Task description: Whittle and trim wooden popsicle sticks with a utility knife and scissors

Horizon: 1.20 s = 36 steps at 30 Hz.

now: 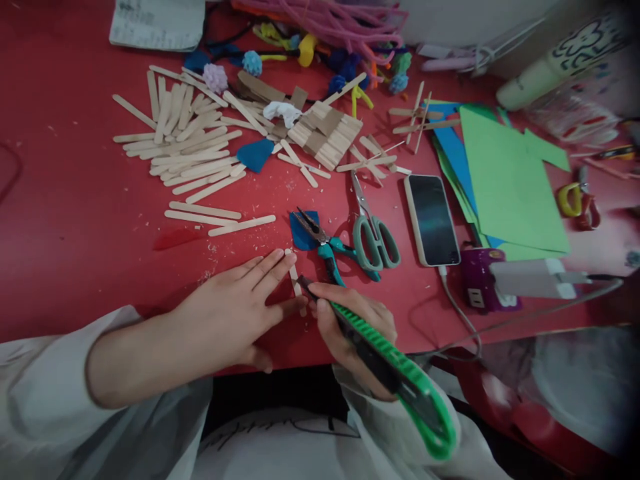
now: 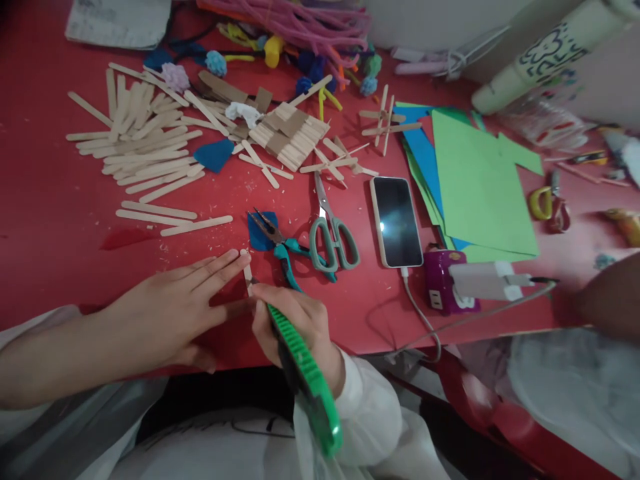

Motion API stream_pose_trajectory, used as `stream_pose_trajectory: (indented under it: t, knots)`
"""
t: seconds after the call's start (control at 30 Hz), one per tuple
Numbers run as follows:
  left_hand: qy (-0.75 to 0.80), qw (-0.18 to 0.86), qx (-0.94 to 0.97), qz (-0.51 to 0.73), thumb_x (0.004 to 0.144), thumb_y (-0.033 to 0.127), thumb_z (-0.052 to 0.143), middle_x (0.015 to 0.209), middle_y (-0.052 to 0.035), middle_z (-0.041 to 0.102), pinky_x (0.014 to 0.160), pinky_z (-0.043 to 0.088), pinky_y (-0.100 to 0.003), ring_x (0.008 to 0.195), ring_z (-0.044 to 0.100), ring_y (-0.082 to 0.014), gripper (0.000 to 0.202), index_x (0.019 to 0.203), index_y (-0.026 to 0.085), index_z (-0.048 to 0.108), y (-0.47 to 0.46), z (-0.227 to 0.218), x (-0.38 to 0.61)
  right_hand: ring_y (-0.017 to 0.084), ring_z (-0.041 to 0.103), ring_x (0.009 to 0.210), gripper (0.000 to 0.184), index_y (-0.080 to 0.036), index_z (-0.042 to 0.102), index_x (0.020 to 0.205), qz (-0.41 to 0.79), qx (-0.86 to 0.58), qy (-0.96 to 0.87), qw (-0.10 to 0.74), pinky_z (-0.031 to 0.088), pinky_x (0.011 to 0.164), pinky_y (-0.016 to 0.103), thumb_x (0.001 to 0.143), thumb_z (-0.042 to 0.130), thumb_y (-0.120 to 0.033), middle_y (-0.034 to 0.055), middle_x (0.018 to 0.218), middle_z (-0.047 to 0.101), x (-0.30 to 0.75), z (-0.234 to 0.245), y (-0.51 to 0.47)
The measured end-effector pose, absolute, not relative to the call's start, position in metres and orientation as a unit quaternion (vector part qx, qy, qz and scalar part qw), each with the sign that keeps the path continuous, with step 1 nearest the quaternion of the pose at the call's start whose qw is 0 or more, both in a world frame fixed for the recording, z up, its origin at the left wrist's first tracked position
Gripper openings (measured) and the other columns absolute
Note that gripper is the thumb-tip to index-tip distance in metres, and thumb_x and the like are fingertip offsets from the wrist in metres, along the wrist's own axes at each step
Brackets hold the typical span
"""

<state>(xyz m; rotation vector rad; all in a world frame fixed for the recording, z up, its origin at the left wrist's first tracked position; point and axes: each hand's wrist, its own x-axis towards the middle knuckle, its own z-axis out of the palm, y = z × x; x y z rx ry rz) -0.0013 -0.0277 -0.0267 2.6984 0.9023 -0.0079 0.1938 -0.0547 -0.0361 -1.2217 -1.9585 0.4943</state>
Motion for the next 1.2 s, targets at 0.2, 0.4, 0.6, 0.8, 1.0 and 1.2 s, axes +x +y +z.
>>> stream_pose_trajectory:
  t: [0.2, 0.4, 0.6, 0.8, 1.0, 1.2]
  knots:
    - [0.292, 0.124, 0.948, -0.019, 0.06, 0.061, 0.071, 0.143, -0.0252, 0.034, 0.101, 0.038, -0.049, 0.132, 0.033, -0.0392, 0.081, 0.128, 0.02, 0.053, -0.026, -0.023, -0.002, 0.011, 0.068, 0.06, 0.014, -0.021, 0.062, 0.089, 0.175, -0.497, -0.757, 0.387, 0.056, 0.061, 0.02, 0.083, 0.054, -0.012, -0.0012, 0.073, 0.072, 0.194, -0.036, -0.054]
    - [0.278, 0.096, 0.956, -0.01, 0.066, 0.06, 0.066, 0.142, -0.0248, 0.038, 0.099, 0.041, -0.05, 0.131, 0.035, -0.0395, 0.074, 0.127, 0.021, 0.054, -0.026, -0.021, -0.003, 0.011, 0.068, 0.056, 0.012, -0.019, 0.063, 0.088, 0.185, -0.498, -0.751, 0.392, 0.056, 0.057, 0.02, 0.084, 0.053, -0.014, 0.0, 0.072, 0.072, 0.194, -0.034, -0.055]
    - [0.279, 0.094, 0.955, -0.044, 0.067, 0.059, 0.066, 0.143, -0.0241, 0.036, 0.099, 0.04, -0.049, 0.131, 0.034, -0.0384, 0.072, 0.128, 0.022, 0.053, -0.026, -0.016, -0.002, 0.011, 0.069, 0.062, 0.012, -0.018, 0.063, 0.089, 0.188, -0.491, -0.745, 0.41, 0.056, 0.06, 0.02, 0.084, 0.053, -0.016, 0.0016, 0.08, 0.073, 0.195, -0.038, -0.056]
    - [0.291, 0.107, 0.95, -0.032, 0.067, 0.058, 0.066, 0.147, -0.0212, 0.032, 0.102, 0.038, -0.047, 0.134, 0.031, -0.035, 0.067, 0.123, 0.023, 0.056, -0.027, -0.017, -0.003, 0.014, 0.07, 0.073, 0.013, -0.02, 0.064, 0.094, 0.207, -0.484, -0.74, 0.419, 0.057, 0.067, 0.024, 0.086, 0.055, -0.022, 0.003, 0.086, 0.074, 0.197, -0.039, -0.059]
    - [0.293, 0.129, 0.947, -0.031, 0.064, 0.062, 0.066, 0.148, -0.0235, 0.027, 0.101, 0.038, -0.051, 0.135, 0.026, -0.0388, 0.07, 0.121, 0.022, 0.058, -0.026, -0.015, -0.007, 0.015, 0.071, 0.075, 0.015, -0.02, 0.063, 0.098, 0.222, -0.471, -0.733, 0.438, 0.058, 0.067, 0.024, 0.086, 0.054, -0.021, 0.0036, 0.088, 0.074, 0.197, -0.038, -0.058]
    - [0.282, 0.128, 0.95, -0.033, 0.058, 0.069, 0.066, 0.146, -0.027, 0.029, 0.095, 0.045, -0.051, 0.132, 0.031, -0.0407, 0.09, 0.132, 0.021, 0.048, -0.027, -0.021, -0.008, 0.013, 0.07, 0.074, 0.016, -0.02, 0.062, 0.1, 0.304, -0.5, -0.698, 0.412, 0.056, 0.064, 0.019, 0.084, 0.057, -0.019, 0.0027, 0.088, 0.073, 0.2, -0.03, -0.054]
